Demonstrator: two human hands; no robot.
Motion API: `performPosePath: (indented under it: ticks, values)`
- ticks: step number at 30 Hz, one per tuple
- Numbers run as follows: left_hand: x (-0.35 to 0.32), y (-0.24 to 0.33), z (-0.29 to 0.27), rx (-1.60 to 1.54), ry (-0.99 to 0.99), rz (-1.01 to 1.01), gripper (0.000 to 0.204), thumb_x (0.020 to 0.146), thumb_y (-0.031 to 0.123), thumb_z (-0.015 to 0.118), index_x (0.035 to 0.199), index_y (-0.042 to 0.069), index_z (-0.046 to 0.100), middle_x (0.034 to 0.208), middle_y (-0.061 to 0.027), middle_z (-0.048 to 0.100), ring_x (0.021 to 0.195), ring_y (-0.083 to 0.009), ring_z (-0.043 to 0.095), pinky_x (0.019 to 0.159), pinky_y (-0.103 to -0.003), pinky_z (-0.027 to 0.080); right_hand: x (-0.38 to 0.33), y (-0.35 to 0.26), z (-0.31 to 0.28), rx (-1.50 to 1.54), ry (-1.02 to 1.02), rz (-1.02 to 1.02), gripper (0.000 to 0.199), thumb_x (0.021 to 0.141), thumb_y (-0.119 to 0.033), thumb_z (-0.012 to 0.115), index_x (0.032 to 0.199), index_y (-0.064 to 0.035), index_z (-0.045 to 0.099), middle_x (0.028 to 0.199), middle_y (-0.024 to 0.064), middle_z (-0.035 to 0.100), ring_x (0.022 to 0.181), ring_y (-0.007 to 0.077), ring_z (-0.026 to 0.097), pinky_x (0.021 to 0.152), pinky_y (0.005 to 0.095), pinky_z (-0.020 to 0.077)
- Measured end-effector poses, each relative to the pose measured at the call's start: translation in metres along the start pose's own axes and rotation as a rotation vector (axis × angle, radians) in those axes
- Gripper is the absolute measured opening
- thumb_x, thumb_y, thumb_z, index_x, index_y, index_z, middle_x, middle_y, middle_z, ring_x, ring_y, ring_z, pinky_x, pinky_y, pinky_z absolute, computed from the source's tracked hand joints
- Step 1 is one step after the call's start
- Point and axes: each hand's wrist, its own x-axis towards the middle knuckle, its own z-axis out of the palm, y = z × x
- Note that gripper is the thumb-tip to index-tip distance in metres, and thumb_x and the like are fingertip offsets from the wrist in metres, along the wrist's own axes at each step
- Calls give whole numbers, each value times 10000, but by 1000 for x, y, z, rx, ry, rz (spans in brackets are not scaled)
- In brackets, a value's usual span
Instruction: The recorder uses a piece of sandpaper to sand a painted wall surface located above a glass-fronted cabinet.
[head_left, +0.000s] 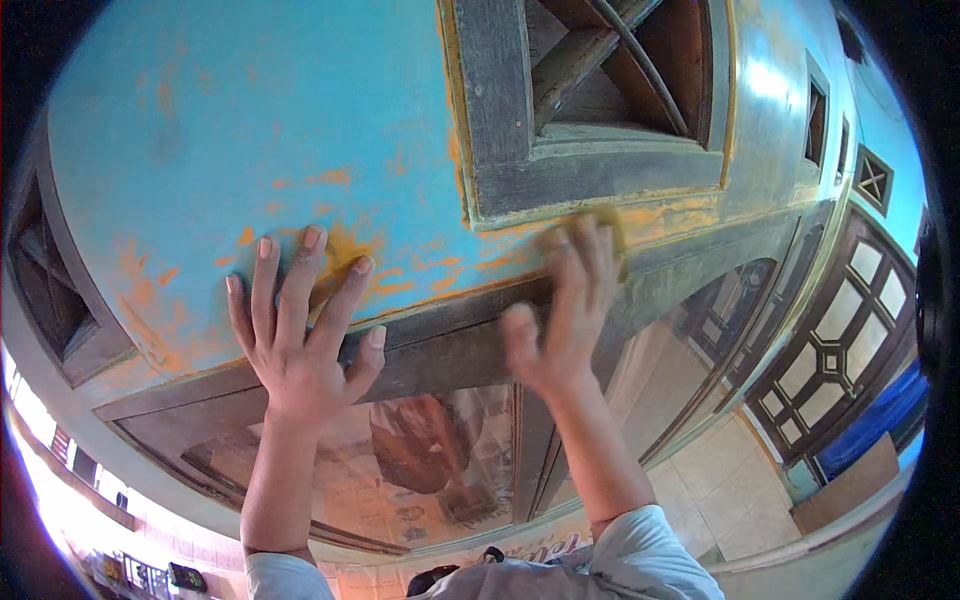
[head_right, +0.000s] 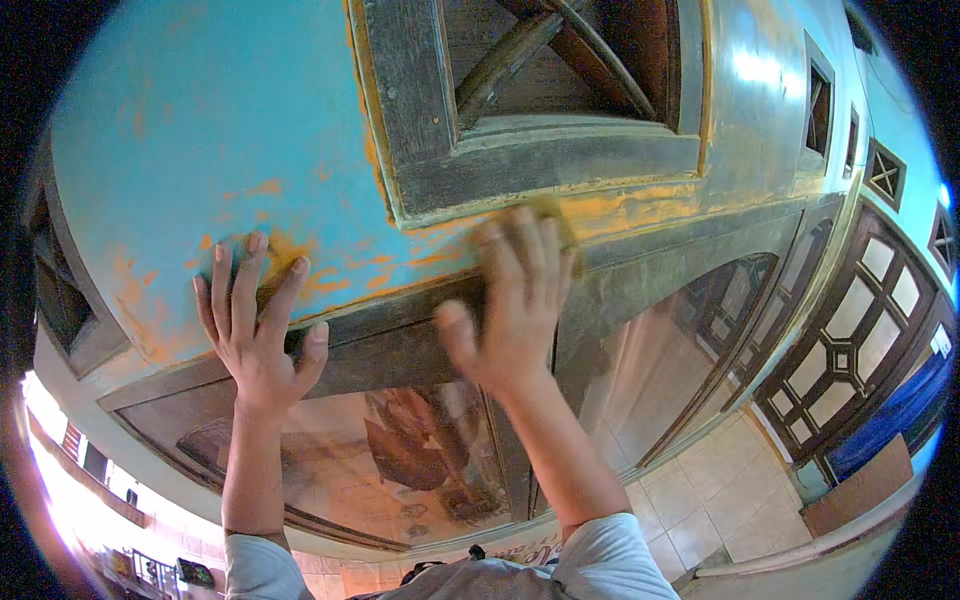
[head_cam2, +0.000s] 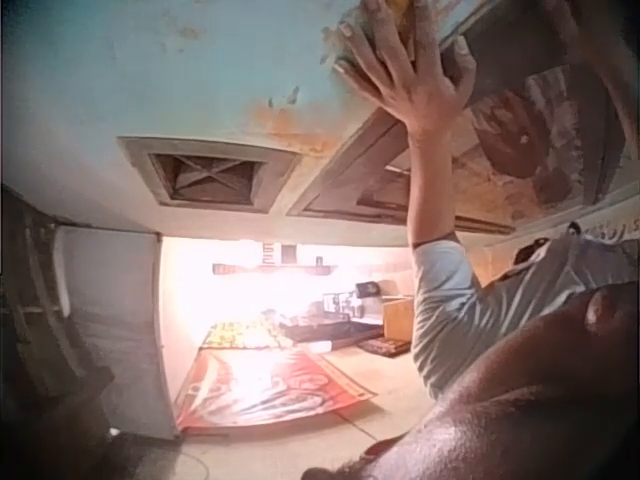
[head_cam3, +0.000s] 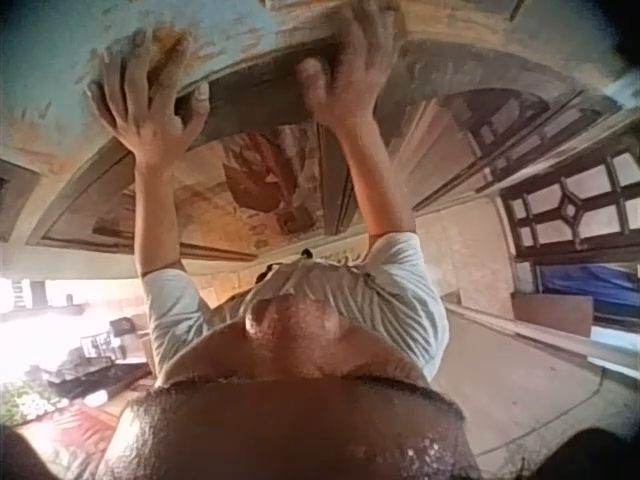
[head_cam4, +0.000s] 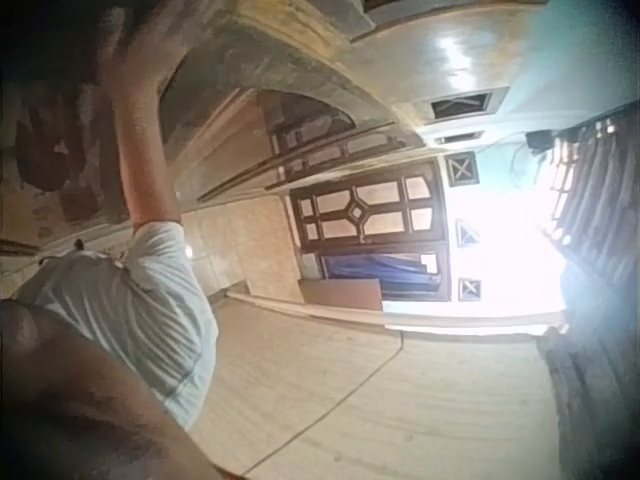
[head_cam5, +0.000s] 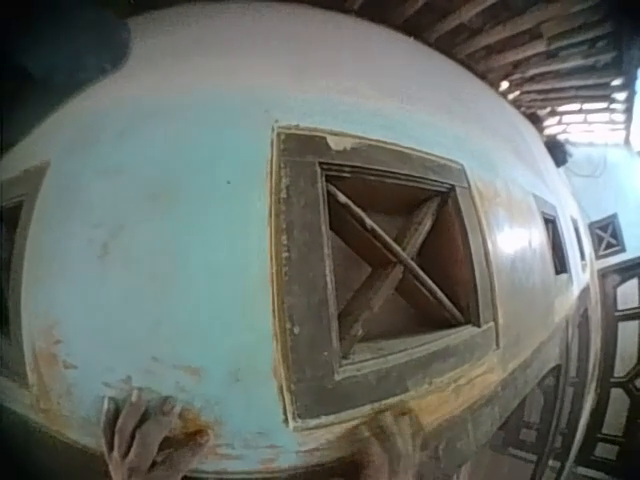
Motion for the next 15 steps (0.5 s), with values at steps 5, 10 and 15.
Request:
performPosePath:
  ticks: [5,10,15]
  values:
    - [-3,-4,-1,12,-6,-8,438,872,425,580,1269,290,706,1483,-48,531,1439,-346,391,1209,-565,164,-4,23,-3,-87,-67,-112,659,966,-527,525,1436,-66,506,1513,206,453,1426,428,380,1186,606,183]
    - [0,-4,-1,-17,14,5,463,824,393,641,1276,314,700,1490,-37,523,1444,-328,385,1210,-563,165,-13,-16,9,9,-111,-88,685,947,-530,547,1475,-98,483,1532,195,435,1449,427,339,1197,606,158]
    - [6,-8,-6,-19,-19,21,513,805,365,679,1316,325,669,1521,-32,485,1453,-325,365,1197,-583,200,7,16,3,-95,-57,-66,654,940,-525,555,1457,-126,516,1530,192,436,1436,449,345,1195,605,163]
